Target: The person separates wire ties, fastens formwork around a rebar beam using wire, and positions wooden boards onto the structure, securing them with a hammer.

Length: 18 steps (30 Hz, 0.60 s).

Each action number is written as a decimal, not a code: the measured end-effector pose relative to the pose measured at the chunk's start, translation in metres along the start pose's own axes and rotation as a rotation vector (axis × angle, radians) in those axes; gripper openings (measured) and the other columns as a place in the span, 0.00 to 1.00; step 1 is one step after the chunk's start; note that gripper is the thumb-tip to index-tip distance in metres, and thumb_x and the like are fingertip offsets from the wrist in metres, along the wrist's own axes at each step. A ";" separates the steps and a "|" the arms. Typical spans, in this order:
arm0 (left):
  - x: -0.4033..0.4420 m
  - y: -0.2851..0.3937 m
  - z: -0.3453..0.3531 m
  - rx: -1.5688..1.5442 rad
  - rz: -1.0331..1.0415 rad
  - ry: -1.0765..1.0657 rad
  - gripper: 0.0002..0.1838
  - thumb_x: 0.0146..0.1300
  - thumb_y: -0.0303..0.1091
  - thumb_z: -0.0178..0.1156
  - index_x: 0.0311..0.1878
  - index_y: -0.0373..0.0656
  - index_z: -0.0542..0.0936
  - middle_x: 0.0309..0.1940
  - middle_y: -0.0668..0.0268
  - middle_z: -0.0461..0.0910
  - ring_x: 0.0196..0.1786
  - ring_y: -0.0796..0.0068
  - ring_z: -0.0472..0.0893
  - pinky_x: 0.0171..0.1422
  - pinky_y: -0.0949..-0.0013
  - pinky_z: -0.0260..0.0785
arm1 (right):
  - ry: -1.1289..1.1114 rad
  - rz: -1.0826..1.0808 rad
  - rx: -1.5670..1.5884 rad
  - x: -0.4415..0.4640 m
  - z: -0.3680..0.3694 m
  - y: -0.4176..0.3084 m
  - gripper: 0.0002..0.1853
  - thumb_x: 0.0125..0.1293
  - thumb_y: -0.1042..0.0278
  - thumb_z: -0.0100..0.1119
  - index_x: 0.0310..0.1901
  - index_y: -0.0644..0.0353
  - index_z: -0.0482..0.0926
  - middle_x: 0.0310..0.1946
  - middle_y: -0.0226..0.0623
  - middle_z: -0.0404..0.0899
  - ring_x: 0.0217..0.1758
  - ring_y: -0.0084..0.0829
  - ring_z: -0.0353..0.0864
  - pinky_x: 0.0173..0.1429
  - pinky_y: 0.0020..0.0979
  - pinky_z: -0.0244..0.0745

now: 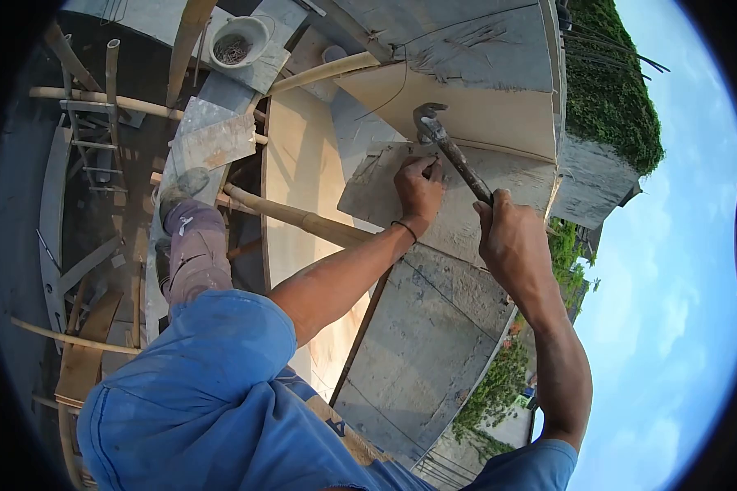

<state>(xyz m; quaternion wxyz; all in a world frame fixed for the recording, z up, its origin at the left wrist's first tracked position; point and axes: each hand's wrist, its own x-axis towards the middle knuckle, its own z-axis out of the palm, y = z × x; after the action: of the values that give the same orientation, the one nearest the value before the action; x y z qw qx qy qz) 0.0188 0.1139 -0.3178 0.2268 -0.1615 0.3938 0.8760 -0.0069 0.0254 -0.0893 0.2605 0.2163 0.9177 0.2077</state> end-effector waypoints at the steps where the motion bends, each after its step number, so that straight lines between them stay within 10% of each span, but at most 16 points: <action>1: 0.001 0.002 -0.001 -0.004 0.000 0.007 0.05 0.66 0.24 0.66 0.41 0.31 0.87 0.37 0.58 0.81 0.21 0.67 0.83 0.22 0.67 0.73 | -0.011 0.018 -0.035 0.000 0.000 -0.001 0.18 0.77 0.59 0.54 0.38 0.70 0.75 0.24 0.63 0.81 0.30 0.64 0.83 0.37 0.58 0.77; 18: 0.002 0.004 0.002 0.009 0.010 0.022 0.02 0.63 0.21 0.66 0.36 0.31 0.86 0.31 0.59 0.81 0.21 0.68 0.82 0.24 0.66 0.72 | 0.004 0.022 -0.021 -0.001 0.008 0.008 0.16 0.78 0.62 0.51 0.40 0.71 0.74 0.24 0.59 0.81 0.28 0.62 0.82 0.34 0.58 0.75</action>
<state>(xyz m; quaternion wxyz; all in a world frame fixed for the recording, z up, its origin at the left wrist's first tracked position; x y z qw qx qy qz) 0.0152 0.1135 -0.3153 0.2186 -0.1681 0.4012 0.8735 0.0006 0.0339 -0.0906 0.2585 0.2232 0.9136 0.2204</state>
